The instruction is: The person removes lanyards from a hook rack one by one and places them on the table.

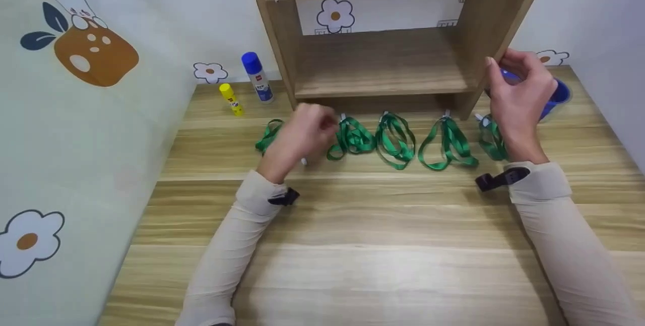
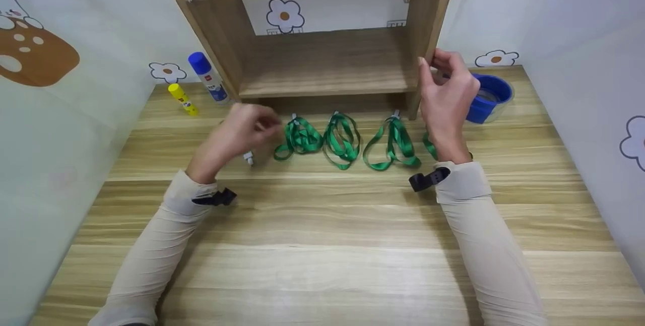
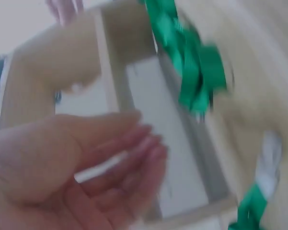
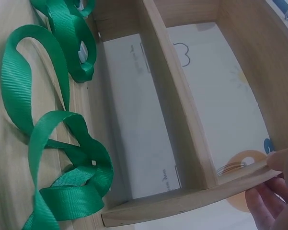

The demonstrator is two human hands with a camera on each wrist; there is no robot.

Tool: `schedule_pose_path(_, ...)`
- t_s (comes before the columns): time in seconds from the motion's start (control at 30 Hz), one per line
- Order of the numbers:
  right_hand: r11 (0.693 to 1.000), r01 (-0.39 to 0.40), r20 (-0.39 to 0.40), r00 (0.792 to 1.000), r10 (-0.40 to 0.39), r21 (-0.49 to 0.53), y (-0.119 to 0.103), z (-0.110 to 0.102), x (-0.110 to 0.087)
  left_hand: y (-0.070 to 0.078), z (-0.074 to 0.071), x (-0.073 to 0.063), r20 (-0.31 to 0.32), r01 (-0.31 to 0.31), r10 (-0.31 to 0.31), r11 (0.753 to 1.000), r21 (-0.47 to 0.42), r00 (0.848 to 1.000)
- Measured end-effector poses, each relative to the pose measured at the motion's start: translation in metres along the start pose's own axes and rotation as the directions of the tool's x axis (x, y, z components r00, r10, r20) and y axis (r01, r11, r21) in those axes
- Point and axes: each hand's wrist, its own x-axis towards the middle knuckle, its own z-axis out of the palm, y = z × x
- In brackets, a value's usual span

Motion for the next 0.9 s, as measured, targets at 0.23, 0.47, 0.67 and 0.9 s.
schedule_pose_path(0.23,1.0,-0.011,0.012,1.0,0.011,0.002,0.002,0.002,-0.003,0.01,0.038,0.019,0.137,-0.258,0.262,0.965,-0.051,0.955)
schedule_pose_path(0.47,1.0,-0.021,0.037,0.999,0.021,-0.001,0.003,0.005,-0.001,-0.007,0.041,0.014,0.163,-0.222,0.221,0.975,-0.011,0.961)
schedule_pose_path(0.67,1.0,0.001,0.076,0.997,-0.002,0.015,0.001,0.001,-0.001,-0.018,0.028,0.007,0.128,-0.223,0.232,0.972,-0.08,0.964)
schedule_pose_path(0.9,0.997,0.047,0.041,0.998,-0.049,0.066,0.0,-0.016,0.009,-0.03,-0.011,-0.007,-0.108,-0.19,0.185,0.981,-0.036,0.977)
